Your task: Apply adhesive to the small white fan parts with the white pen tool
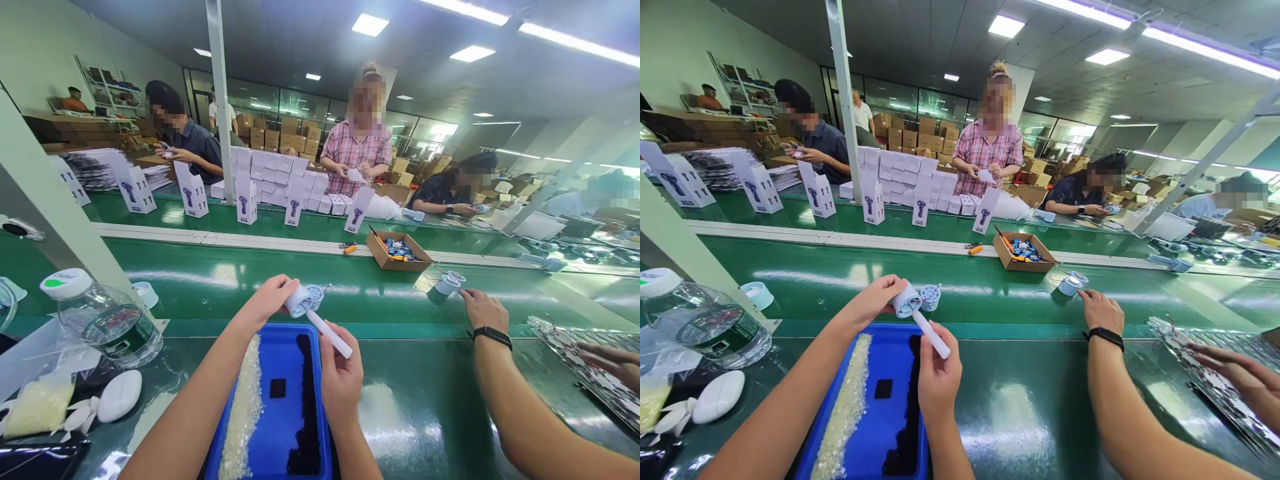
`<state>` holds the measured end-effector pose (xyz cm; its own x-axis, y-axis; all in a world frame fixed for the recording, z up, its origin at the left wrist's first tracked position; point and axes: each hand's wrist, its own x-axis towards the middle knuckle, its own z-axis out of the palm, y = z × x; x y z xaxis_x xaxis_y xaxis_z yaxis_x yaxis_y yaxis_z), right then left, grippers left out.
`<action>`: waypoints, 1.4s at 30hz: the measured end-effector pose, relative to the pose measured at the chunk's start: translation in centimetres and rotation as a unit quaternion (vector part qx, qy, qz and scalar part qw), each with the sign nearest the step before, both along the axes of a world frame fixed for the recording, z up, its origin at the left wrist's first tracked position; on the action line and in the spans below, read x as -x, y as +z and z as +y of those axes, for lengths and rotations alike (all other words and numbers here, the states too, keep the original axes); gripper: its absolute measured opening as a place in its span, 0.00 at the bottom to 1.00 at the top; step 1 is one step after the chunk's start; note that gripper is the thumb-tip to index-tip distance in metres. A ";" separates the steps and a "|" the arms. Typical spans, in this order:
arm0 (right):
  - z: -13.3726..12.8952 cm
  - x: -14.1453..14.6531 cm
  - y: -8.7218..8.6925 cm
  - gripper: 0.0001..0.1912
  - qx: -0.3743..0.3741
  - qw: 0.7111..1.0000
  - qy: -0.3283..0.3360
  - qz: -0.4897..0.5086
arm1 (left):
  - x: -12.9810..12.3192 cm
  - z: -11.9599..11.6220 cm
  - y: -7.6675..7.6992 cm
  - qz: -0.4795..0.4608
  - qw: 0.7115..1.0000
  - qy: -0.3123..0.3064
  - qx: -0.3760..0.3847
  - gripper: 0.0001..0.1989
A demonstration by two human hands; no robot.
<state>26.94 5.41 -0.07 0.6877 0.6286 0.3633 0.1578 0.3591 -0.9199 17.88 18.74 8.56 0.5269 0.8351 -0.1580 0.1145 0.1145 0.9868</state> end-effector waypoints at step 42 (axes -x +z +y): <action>4.3 -19.1 3.8 0.12 -0.206 0.976 -0.059 -0.030 | -3.2 -4.2 0.6 -0.170 0.968 0.184 0.024 0.26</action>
<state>46.05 9.75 3.76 0.7160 0.3375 0.6111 0.2708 0.6726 -0.6887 21.03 14.55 9.12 0.2243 0.9719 -0.0712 -0.2737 0.1329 0.9526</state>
